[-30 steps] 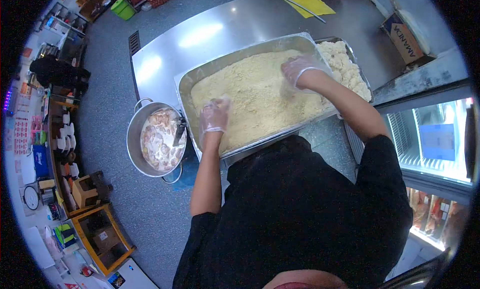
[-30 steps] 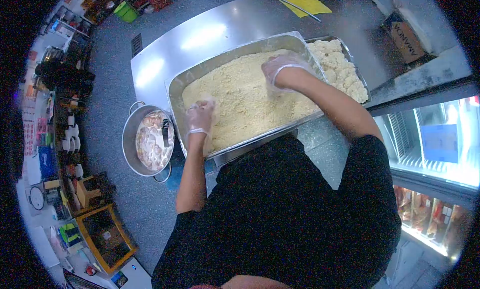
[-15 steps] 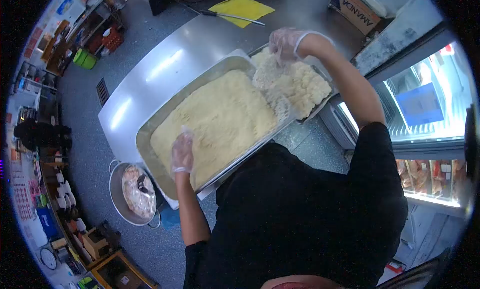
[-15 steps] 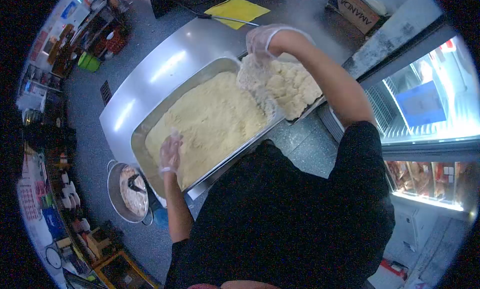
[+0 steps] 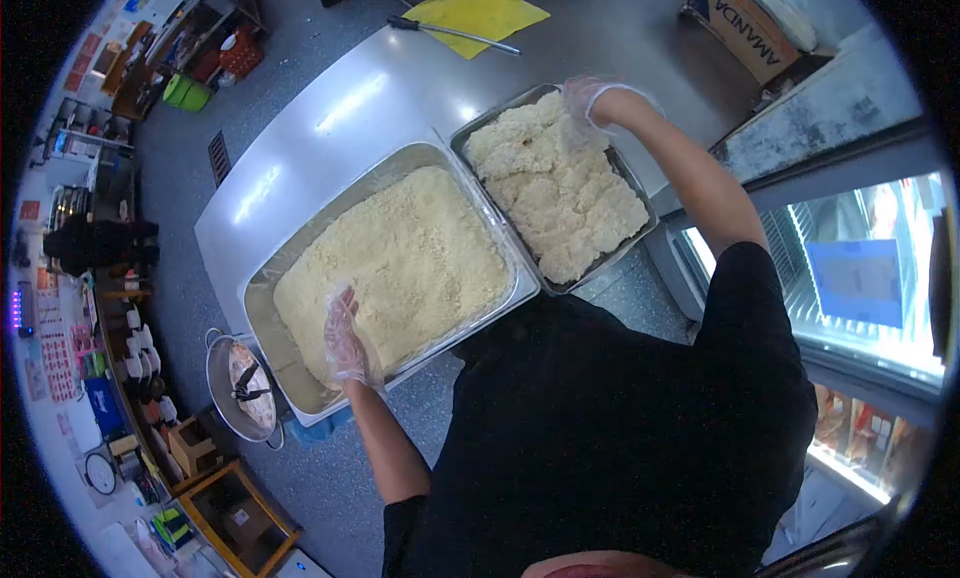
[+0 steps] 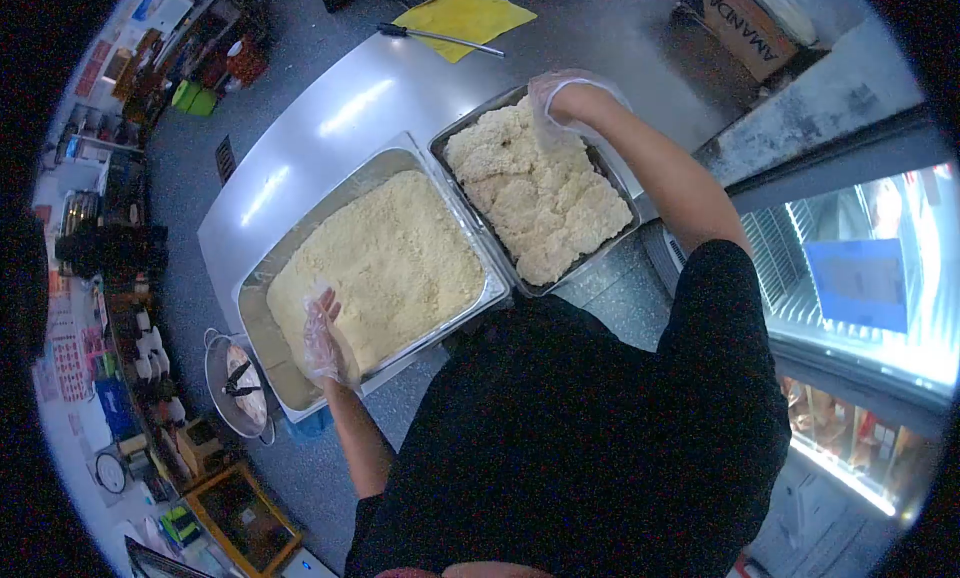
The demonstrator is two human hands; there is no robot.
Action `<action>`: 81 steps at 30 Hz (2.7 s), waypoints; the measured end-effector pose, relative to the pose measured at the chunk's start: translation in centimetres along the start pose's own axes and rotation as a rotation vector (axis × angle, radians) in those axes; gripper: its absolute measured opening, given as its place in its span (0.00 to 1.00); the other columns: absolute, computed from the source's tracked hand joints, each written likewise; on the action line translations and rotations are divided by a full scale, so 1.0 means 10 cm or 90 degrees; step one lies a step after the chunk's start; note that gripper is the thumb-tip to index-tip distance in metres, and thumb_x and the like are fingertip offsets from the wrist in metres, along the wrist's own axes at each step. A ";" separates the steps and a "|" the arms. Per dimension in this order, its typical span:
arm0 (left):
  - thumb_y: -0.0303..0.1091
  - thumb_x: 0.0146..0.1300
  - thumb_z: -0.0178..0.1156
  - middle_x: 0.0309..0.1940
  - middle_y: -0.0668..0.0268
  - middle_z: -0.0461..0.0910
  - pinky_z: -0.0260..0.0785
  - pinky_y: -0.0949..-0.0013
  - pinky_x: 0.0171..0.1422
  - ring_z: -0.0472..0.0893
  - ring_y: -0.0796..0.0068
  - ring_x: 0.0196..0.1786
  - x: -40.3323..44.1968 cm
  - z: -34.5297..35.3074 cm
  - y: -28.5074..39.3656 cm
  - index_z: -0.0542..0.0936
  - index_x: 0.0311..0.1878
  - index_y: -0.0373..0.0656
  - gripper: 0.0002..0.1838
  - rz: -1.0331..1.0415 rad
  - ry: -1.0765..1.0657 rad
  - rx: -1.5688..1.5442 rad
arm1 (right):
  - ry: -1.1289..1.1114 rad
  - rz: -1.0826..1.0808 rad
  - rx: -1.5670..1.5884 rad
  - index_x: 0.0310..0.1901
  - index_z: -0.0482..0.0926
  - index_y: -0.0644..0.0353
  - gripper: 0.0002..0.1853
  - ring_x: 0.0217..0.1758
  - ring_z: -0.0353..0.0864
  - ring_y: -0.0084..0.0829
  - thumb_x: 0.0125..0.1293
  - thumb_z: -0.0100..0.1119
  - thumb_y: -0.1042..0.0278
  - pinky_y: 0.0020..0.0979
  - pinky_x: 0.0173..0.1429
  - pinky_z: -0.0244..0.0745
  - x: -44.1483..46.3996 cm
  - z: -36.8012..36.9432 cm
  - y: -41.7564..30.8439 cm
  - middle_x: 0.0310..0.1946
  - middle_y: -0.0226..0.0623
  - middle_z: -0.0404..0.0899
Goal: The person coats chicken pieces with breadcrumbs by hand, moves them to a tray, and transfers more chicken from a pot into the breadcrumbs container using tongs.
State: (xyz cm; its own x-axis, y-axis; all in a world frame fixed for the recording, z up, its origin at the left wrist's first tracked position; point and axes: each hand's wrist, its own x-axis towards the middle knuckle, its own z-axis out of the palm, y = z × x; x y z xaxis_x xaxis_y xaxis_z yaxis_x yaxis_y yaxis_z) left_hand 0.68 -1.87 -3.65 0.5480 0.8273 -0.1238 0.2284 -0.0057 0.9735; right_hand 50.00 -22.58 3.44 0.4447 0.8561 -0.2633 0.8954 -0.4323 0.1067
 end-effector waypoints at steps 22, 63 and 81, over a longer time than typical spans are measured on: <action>0.83 0.47 0.40 0.74 0.56 0.24 0.32 0.30 0.70 0.36 0.45 0.74 -0.06 1.05 1.29 0.24 0.71 0.67 0.57 0.070 0.000 -0.712 | 0.126 -0.197 0.564 0.53 0.75 0.57 0.31 0.53 0.78 0.37 0.51 0.67 0.47 0.37 0.60 0.70 -0.58 -0.34 -1.35 0.51 0.42 0.78; 0.34 0.61 0.55 0.32 0.54 0.80 0.71 0.57 0.41 0.79 0.53 0.35 -1.59 -2.14 -0.21 0.78 0.38 0.41 0.07 0.200 0.182 0.263 | -0.072 -0.465 0.022 0.55 0.74 0.65 0.31 0.51 0.78 0.47 0.55 0.61 0.49 0.40 0.58 0.71 -0.32 -1.70 -6.58 0.47 0.52 0.78; 0.37 0.60 0.56 0.32 0.53 0.80 0.71 0.56 0.40 0.80 0.50 0.36 -1.94 -3.70 -1.15 0.77 0.36 0.40 0.09 0.024 0.249 0.233 | -0.027 -0.360 -0.383 0.36 0.79 0.62 0.15 0.34 0.84 0.43 0.60 0.53 0.57 0.41 0.33 0.78 -0.29 -2.64 -7.10 0.29 0.50 0.81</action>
State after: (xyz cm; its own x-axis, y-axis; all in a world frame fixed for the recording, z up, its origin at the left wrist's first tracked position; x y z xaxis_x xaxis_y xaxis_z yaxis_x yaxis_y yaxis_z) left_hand -42.36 2.88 -5.36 0.2361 0.9700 0.0589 0.5178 -0.1768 0.8371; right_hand -14.24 13.09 21.99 -0.0670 0.8824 -0.4657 0.8479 0.2964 0.4396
